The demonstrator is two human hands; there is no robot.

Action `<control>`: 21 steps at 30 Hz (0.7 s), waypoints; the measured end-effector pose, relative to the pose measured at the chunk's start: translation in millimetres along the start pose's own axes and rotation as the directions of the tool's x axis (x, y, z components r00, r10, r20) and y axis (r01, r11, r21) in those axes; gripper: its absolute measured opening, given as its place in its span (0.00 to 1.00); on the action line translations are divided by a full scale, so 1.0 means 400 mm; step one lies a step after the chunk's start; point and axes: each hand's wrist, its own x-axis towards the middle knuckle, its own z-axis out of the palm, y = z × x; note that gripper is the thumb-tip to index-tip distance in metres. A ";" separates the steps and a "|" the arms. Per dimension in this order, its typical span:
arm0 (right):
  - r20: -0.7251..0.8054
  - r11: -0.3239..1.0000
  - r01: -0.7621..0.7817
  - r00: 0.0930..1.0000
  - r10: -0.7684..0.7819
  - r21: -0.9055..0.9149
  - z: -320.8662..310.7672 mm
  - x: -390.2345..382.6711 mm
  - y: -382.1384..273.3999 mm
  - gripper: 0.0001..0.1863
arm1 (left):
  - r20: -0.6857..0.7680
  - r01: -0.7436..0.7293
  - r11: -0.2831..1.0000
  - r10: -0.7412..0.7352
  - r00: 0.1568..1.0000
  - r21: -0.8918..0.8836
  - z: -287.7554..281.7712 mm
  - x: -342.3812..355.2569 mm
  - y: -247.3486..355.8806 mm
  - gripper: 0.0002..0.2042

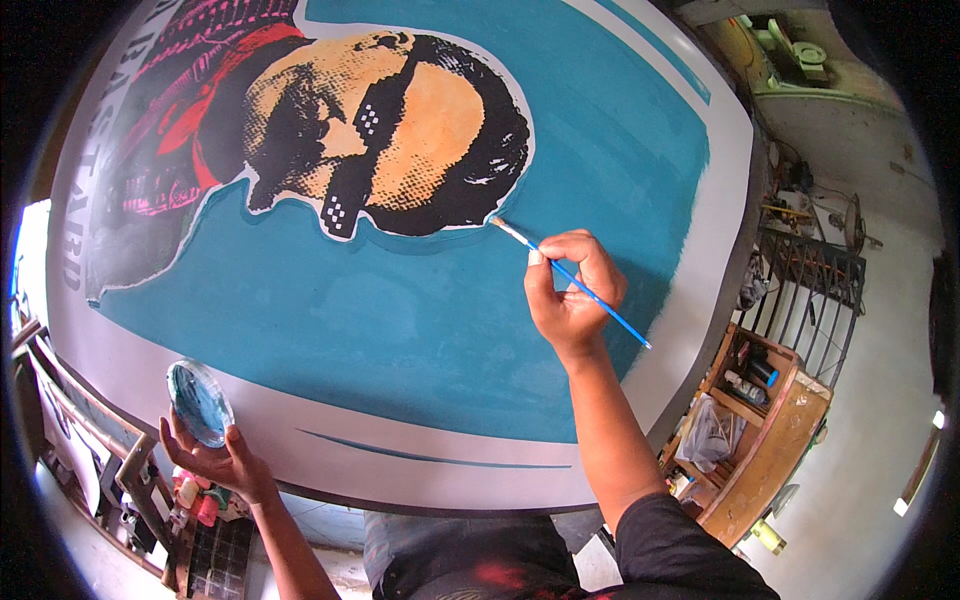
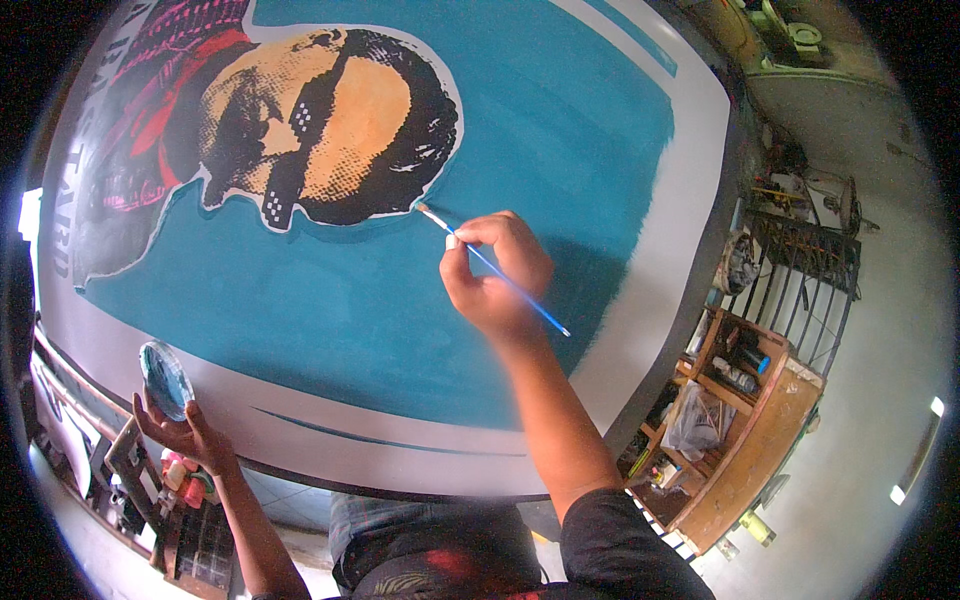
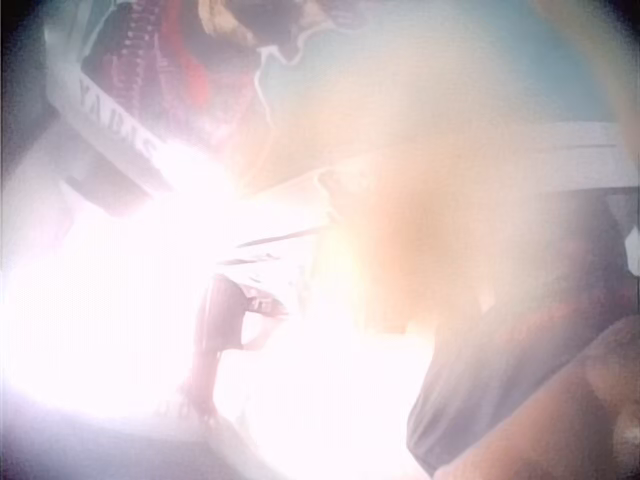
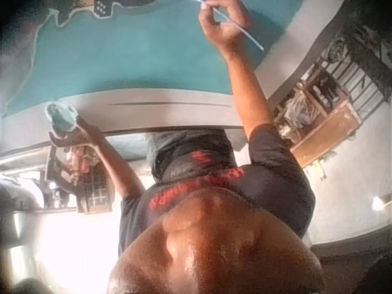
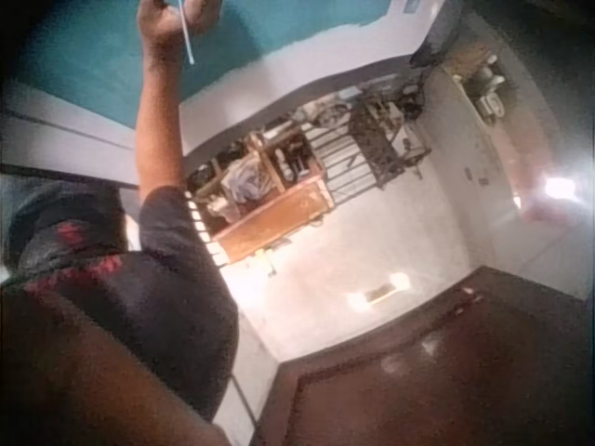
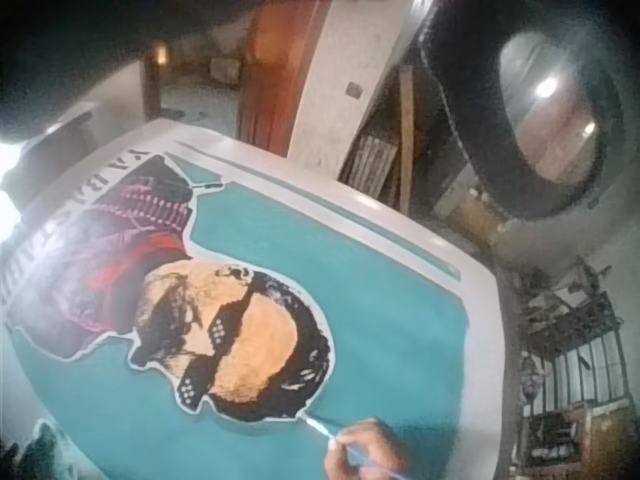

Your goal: The person paints the background of a large poster with teal paint using a small brush. They repeatedly dip the brush into a container and apply paint around the central portrait and along the edges.

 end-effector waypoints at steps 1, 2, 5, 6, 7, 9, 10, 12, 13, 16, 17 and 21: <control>-0.002 1.000 -0.025 1.000 0.025 -0.009 0.000 -0.002 0.000 0.09 | 0.008 0.002 1.000 -0.002 1.000 0.016 -0.005 0.000 -0.005 0.43; -0.020 0.999 -0.030 0.999 0.030 -0.014 0.000 -0.002 0.000 0.09 | 0.016 0.003 0.999 -0.003 1.000 0.032 -0.007 0.000 -0.009 0.43; -0.058 0.999 -0.038 0.998 0.037 -0.013 0.000 -0.002 -0.001 0.09 | 0.017 0.012 1.000 -0.012 1.000 0.012 -0.007 0.000 -0.013 0.43; -0.061 0.999 -0.037 0.997 0.036 -0.003 0.000 -0.004 0.000 0.09 | 0.018 0.007 1.000 -0.007 1.000 0.013 -0.006 0.000 -0.011 0.43; -0.065 0.999 -0.035 0.997 0.036 0.008 0.001 -0.005 0.001 0.09 | 0.018 0.002 1.000 -0.003 1.000 0.014 -0.005 0.001 -0.008 0.43; -0.047 1.000 -0.025 0.999 0.026 0.013 0.000 -0.003 0.000 0.09 | 0.017 0.003 1.000 -0.004 1.000 0.012 -0.003 0.001 -0.005 0.43; -0.038 1.000 -0.021 0.999 0.021 0.014 0.000 -0.002 0.000 0.09 | 0.016 0.009 1.000 -0.009 1.000 0.009 -0.003 0.000 -0.005 0.43; -0.025 0.999 -0.048 0.999 0.048 -0.010 0.000 -0.003 -0.002 0.09 | 0.010 0.009 1.000 -0.009 1.000 0.014 -0.003 -0.001 -0.005 0.44; -0.018 0.998 -0.062 0.998 0.062 -0.022 0.000 -0.004 -0.002 0.09 | 0.005 0.004 1.000 -0.004 1.000 0.023 -0.004 -0.001 -0.006 0.44; -0.070 0.994 -0.098 0.993 0.094 -0.045 0.001 -0.001 -0.002 0.08 | -0.002 0.012 1.000 -0.012 1.000 0.022 -0.003 -0.002 -0.003 0.44; -0.100 0.994 -0.102 0.990 0.097 -0.042 0.003 -0.002 0.000 0.08 | -0.004 0.019 1.000 -0.019 1.000 0.017 -0.002 -0.002 -0.002 0.44; -0.130 0.994 -0.108 0.986 0.103 -0.031 0.004 -0.010 0.008 0.07 | 0.006 0.011 1.000 -0.011 1.000 0.019 -0.006 0.001 -0.008 0.44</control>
